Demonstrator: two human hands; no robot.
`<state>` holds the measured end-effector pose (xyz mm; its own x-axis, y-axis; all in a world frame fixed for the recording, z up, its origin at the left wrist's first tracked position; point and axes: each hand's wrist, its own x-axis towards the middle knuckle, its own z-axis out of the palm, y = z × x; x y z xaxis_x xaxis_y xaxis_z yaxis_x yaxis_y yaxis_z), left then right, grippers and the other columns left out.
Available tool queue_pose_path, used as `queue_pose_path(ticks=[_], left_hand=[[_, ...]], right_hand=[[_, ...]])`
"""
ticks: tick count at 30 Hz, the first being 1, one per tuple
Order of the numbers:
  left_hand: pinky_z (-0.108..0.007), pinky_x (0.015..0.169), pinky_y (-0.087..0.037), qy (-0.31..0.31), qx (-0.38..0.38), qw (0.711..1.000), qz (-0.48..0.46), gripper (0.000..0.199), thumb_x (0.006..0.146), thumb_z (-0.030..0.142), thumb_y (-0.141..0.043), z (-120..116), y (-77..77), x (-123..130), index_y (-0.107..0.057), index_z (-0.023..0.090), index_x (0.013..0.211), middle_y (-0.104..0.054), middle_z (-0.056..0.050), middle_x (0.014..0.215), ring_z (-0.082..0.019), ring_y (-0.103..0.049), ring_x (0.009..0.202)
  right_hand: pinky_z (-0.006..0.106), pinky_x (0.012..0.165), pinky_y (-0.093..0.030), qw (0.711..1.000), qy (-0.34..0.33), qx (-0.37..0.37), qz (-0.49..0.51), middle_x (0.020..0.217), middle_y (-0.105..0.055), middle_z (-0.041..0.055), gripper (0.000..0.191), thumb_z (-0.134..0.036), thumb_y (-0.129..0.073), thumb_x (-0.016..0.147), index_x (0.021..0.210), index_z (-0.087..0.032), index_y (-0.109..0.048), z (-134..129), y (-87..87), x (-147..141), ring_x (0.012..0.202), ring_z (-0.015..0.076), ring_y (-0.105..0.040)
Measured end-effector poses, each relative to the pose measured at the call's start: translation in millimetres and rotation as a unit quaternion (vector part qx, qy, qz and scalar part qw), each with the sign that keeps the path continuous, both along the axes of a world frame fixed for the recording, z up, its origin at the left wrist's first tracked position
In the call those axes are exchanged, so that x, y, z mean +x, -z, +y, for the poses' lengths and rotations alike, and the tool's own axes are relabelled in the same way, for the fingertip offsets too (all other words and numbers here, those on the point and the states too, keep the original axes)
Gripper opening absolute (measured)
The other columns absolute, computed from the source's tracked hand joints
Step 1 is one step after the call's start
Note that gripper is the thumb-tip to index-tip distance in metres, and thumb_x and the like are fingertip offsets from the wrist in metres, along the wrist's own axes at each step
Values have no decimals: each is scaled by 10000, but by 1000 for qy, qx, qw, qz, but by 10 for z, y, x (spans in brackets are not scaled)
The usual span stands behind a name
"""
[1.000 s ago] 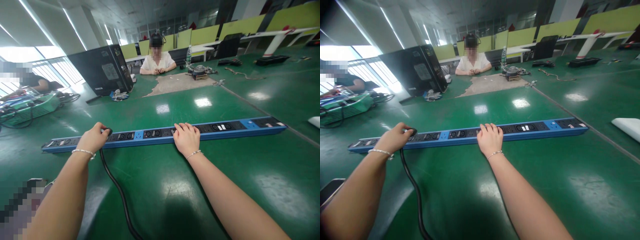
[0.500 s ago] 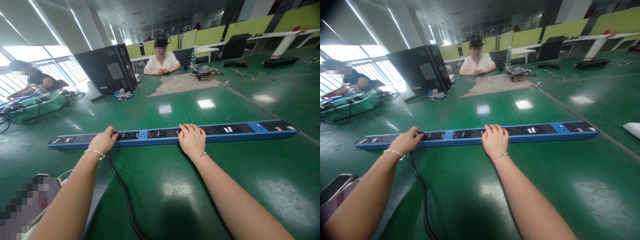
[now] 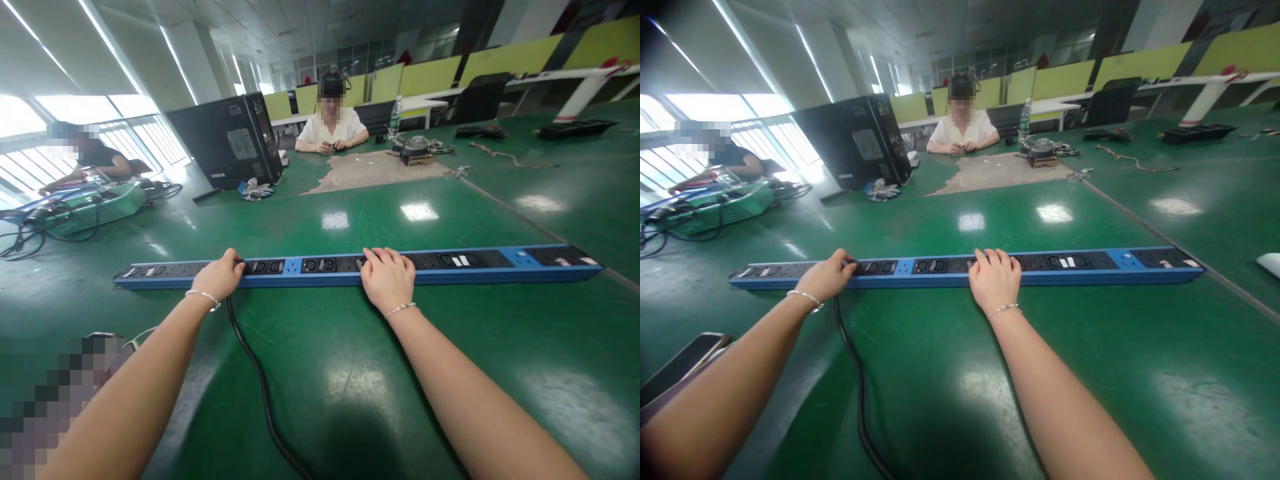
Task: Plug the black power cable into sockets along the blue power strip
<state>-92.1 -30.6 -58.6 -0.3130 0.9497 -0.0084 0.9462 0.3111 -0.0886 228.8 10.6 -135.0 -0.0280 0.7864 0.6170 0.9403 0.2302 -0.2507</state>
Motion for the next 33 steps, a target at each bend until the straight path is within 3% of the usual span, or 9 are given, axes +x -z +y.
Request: queue_pose_path(ticks=[5, 7, 9, 13, 18, 25, 33], left_hand=[[-347, 692, -444, -49, 120, 991, -29, 393, 846, 449, -272, -126, -246, 96, -474, 217, 1090, -666, -116, 919, -283, -628, 862], [-323, 684, -442, -30, 151, 986, -57, 372, 831, 465, -311, -130, -343, 174, -494, 234, 1058, -663, -82, 900, -259, -624, 850], [-297, 673, -440, 12, 127, 987, -101, 324, 808, 463, -371, -93, -370, 293, -521, 248, 997, -660, -45, 844, -227, -622, 808], [-288, 674, -432, 62, 78, 985, -142, 284, 803, 438, -403, 41, -233, 597, -535, 237, 953, -654, -35, 794, -200, -614, 761], [-304, 705, -437, 72, 51, 986, -142, 270, 808, 415, -401, 177, -67, 827, -528, 227, 955, -665, -67, 856, -218, -621, 817], [-336, 718, -453, 55, -2, 994, -98, 300, 814, 409, -377, 280, -62, 889, -513, 211, 994, -670, -106, 925, -246, -629, 865], [-389, 688, -459, 59, -11, 998, -33, 317, 825, 377, -323, 227, -71, 1107, -498, 201, 1023, -670, -137, 870, -284, -639, 815]], right_hand=[[406, 924, -231, 1000, 0, -1, 5, 1098, -638, 35, 335, -256, -410, 839, 1076, -242, -646, 7, 9, -1, 1086, 225, -462], [408, 924, -232, 1000, 0, 0, 7, 1097, -637, 35, 334, -257, -416, 836, 1077, -248, -647, 10, 11, -2, 1088, 225, -459], [407, 924, -232, 1000, 3, 0, 8, 1097, -637, 35, 334, -256, -416, 835, 1077, -250, -647, 12, 12, -4, 1087, 225, -459], [402, 928, -228, 1000, 3, 1, 7, 1101, -637, 36, 333, -258, -410, 837, 1070, -243, -648, 5, 8, -6, 1083, 223, -463], [405, 933, -225, 1000, -1, -1, 10, 1105, -635, 42, 334, -257, -411, 841, 1080, -242, -643, -10, -10, -4, 1090, 225, -460], [418, 933, -227, 1000, -6, -8, 19, 1103, -635, 48, 341, -256, -411, 834, 1084, -248, -644, -11, -19, -11, 1089, 235, -460], [413, 939, -222, 999, -6, -16, 28, 1111, -633, 48, 342, -258, -396, 844, 1077, -234, -645, -8, -15, -18, 1101, 234, -455]])
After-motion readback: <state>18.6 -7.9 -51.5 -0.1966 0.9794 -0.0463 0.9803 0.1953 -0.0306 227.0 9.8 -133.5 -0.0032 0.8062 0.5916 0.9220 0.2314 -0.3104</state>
